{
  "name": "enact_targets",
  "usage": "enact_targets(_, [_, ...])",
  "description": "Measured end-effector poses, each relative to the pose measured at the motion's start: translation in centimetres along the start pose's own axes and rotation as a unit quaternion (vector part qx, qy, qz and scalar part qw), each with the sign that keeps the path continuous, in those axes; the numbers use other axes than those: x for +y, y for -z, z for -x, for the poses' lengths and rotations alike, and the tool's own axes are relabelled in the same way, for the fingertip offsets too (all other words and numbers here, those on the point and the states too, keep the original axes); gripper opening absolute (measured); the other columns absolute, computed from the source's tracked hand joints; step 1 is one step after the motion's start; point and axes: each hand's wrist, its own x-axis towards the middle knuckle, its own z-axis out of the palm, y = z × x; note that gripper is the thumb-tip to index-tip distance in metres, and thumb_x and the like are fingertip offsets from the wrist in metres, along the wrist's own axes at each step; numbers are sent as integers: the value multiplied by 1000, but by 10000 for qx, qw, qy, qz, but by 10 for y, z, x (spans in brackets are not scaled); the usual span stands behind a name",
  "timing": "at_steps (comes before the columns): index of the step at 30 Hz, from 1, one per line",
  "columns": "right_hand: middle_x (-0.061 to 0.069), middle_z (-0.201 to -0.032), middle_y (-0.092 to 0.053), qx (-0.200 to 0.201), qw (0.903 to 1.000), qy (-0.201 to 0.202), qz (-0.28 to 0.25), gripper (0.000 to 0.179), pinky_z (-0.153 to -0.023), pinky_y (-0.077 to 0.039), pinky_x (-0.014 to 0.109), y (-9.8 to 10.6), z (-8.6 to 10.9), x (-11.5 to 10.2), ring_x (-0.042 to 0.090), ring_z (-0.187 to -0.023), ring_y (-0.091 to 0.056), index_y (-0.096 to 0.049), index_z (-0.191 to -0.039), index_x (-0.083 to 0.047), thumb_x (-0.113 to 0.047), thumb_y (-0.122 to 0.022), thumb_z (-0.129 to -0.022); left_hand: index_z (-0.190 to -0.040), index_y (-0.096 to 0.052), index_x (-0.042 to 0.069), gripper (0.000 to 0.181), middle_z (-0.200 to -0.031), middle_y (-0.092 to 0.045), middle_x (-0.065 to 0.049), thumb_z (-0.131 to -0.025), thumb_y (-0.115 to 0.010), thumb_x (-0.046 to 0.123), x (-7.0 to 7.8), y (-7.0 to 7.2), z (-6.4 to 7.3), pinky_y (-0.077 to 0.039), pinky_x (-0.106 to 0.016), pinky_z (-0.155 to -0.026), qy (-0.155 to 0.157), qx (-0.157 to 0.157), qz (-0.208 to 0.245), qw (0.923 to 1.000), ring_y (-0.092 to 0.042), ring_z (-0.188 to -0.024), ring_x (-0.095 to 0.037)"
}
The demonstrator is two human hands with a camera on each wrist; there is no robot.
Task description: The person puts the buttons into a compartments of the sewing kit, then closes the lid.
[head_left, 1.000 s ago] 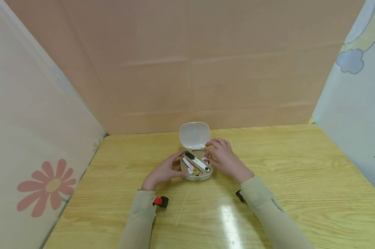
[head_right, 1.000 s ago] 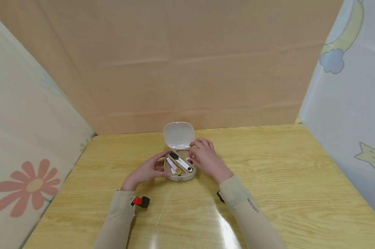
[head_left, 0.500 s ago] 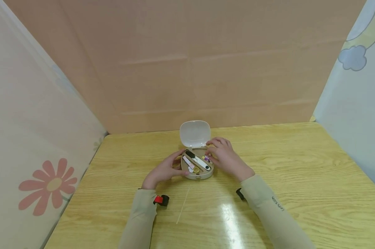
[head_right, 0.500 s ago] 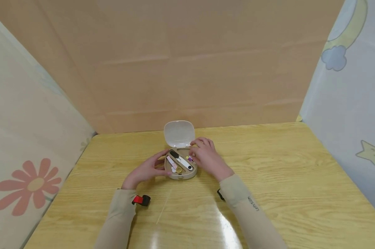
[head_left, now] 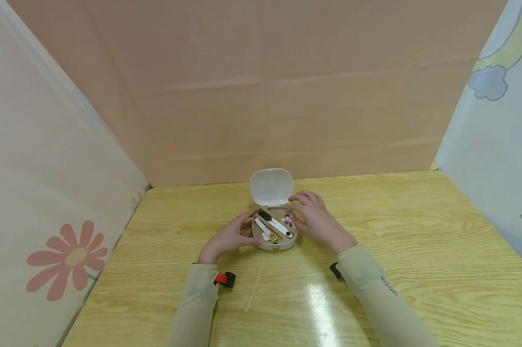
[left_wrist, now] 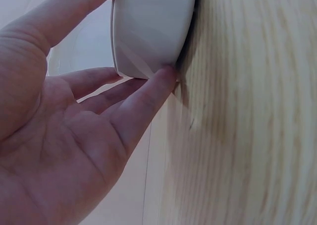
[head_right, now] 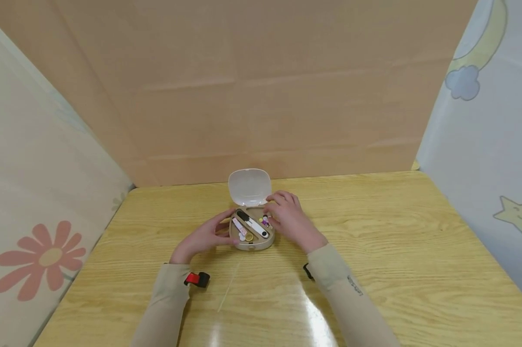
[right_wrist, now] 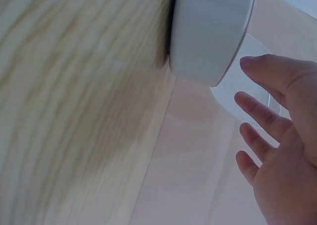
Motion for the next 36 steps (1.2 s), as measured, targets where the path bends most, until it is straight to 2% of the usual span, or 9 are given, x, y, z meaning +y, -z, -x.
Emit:
enact_targets(4, [11,-123,-57,114,9999,30,-71,17,-106,-25,55,2,1,0,35,-123,-39,-69,-100,-11,-12,-75,-84,-153,-20,11,93,-154,-25,-12,-81,-77,7,1,0,1,-39,-46,-104,-22,-61,71,10000,-32,-135,-36])
enact_targets(7, [12,-124,-57,209,9993,27,-315,21,-105,-27,55,3,2,2,34,-123,-41,-68,-104,-10,-12,-74,-84,-153,-19,8,93,-154,-24,-13,-81,-77,5,6,0,2,-37,-47,-104,9,-88,104,9999,-32,-135,-37])
enact_targets(11, [12,-127,-56,211,9955,-104,-922,24,-105,-28,55,3,4,5,33,-123,-41,-66,-109,-8,-11,-71,-86,-152,-19,5,91,-154,-23,-16,-81,-76,4,20,-1,8,-36,-48,-105,75,-121,127,9998,-31,-135,-38])
enact_targets(15, [12,-130,-54,190,9865,-325,-1596,29,-106,-31,53,6,7,9,31,-124,-42,-62,-117,-7,-8,-69,-88,-152,-20,4,88,-153,-24,-18,-82,-75,4,30,-1,13,-35,-49,-106,76,-132,126,9998,-31,-135,-39])
enact_targets(18, [10,-131,-53,206,9775,-506,-2038,35,-105,-34,52,9,8,11,30,-125,-44,-59,-123,-7,-8,-68,-89,-152,-21,4,88,-153,-25,-18,-83,-74,3,29,-2,12,-35,-49,-106,80,-110,103,9999,-31,-135,-39])
enact_targets(24, [6,-133,-53,143,9599,-942,-2635,40,-107,-31,52,15,12,18,28,-128,-42,-55,-131,-8,-17,-64,-93,-153,-20,8,91,-154,-24,-14,-81,-76,4,8,-1,3,-35,-48,-106,67,-35,90,9999,-30,-136,-37])
enact_targets(27, [9,-134,-52,78,9492,-1082,-2955,41,-108,-30,52,16,14,22,29,-128,-42,-53,-133,-8,-21,-62,-95,-153,-22,12,91,-154,-26,-9,-81,-78,8,3,0,0,-37,-45,-106,30,-12,68,10000,-32,-136,-34])
enact_targets(34, [19,-136,-48,17,9070,-1237,-4026,42,-109,-29,51,17,13,29,41,-127,-40,-47,-136,1,-11,-57,-97,-153,-22,13,92,-154,-26,-6,-81,-78,10,3,0,1,-38,-42,-105,15,-20,54,10000,-33,-136,-32])
enact_targets(36, [19,-137,-47,9,9012,-1302,-4134,44,-108,-32,51,12,14,35,42,-127,-39,-45,-137,1,-15,-56,-98,-153,-22,13,91,-154,-26,-6,-81,-78,10,2,1,1,-38,-42,-105,7,-28,83,10000,-32,-136,-32])
